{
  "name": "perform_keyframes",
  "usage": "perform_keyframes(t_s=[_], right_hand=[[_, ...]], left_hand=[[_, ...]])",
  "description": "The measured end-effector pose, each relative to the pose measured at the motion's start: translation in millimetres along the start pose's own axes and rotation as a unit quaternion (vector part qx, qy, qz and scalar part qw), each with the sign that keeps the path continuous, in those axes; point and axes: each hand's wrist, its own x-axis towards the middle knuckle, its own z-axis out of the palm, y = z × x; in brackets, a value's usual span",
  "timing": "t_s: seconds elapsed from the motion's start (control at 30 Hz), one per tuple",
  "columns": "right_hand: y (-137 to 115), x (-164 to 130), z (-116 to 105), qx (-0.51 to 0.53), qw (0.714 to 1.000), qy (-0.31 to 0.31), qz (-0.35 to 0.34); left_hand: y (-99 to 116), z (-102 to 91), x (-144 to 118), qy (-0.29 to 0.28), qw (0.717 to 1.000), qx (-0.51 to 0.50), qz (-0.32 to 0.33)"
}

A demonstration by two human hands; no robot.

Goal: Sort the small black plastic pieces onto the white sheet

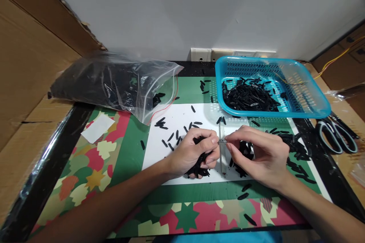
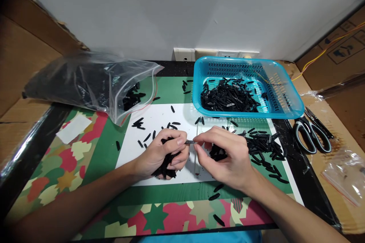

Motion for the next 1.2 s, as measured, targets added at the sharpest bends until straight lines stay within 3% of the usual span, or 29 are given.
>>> perform_keyframes(t_s=[0.27, 0.4, 0.47, 0.53, 0.7, 0.8, 1.07, 1.2], right_hand=[[0, 0, -2, 0.003, 0.999, 0.019, -0.03], [-1, 3, -4, -0.014, 0.986, 0.129, -0.107], [-1, 4, -6, -0.014, 0.972, 0.202, -0.119], [0, 4, -7, -0.019, 0.968, 0.225, -0.112], [-1, 1, -6, -0.076, 0.991, 0.041, -0.101], [-4, 0, 0, -0.085, 0.992, -0.028, -0.087], [-8, 1, 11, -0.021, 0.998, -0.061, -0.017], [-8, 5, 8, -0.013, 0.997, -0.074, -0.011]], left_hand=[[2, -0.6, 0, -0.002, 1.0, -0.022, -0.021], [3, -1.3, 1, -0.009, 0.998, -0.051, -0.032], [3, -1.4, 2, -0.011, 0.998, -0.057, -0.035], [3, -1.1, 2, -0.014, 0.997, -0.061, -0.041], [4, 0.8, 3, -0.014, 0.997, -0.04, -0.059], [4, 2.1, 2, -0.014, 0.997, -0.006, -0.077], [-1, 6.1, -3, -0.037, 0.988, 0.122, -0.09], [0, 5.8, -3, -0.036, 0.986, 0.13, -0.093]])
